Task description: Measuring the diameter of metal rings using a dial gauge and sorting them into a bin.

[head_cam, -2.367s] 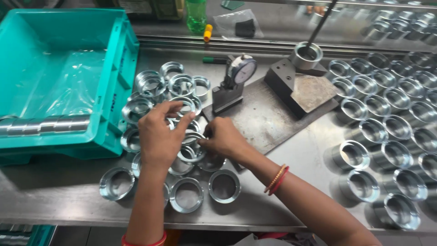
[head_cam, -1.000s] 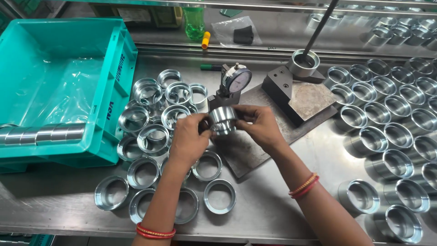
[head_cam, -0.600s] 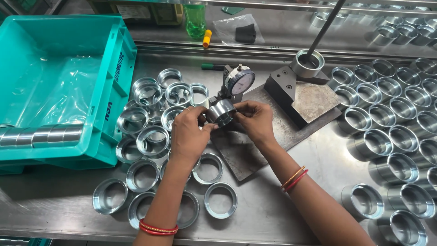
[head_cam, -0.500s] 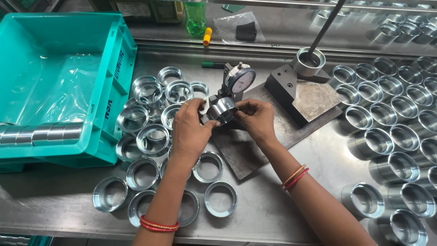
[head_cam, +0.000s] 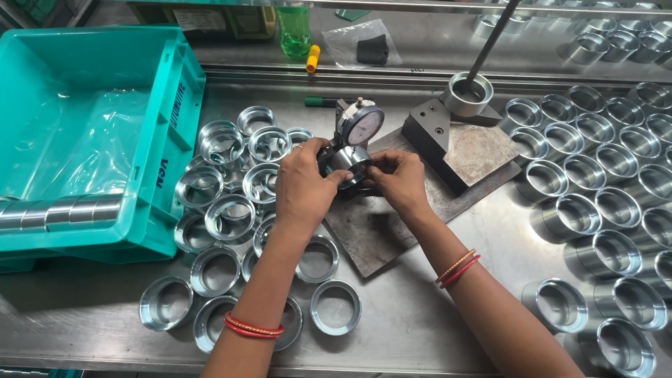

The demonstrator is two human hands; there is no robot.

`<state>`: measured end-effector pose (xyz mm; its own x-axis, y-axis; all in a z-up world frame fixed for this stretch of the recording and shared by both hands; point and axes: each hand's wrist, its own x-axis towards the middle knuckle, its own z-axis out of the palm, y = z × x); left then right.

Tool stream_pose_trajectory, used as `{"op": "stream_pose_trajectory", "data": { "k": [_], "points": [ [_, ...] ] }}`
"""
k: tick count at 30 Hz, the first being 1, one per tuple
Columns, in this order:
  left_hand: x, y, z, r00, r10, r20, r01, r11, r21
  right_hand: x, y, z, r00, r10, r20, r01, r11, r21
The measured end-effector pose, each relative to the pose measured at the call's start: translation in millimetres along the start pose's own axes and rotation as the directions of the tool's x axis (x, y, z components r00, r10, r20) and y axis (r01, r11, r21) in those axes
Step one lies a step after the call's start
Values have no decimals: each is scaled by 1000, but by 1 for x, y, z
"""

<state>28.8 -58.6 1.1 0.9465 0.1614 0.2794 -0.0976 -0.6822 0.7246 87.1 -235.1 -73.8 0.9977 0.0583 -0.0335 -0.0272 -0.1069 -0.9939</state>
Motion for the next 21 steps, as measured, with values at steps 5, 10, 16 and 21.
{"op": "stream_pose_trajectory", "data": {
  "k": [5,10,16,21],
  "points": [
    [3,2,2,1000,-8,0,8,999,38,4,6,-3,1000,-19,21,20,1000,-12],
    [5,4,3,1000,-23,9,22,996,85,2,0,-3,1000,1,12,-1,998,-69],
    [6,8,1,1000,-29,6,28,993,111,3,2,-5,1000,11,9,-10,998,-69],
    [6,10,0,999,-33,4,32,992,126,5,1,-7,1000,-17,5,17,996,-91]
  ]
}}
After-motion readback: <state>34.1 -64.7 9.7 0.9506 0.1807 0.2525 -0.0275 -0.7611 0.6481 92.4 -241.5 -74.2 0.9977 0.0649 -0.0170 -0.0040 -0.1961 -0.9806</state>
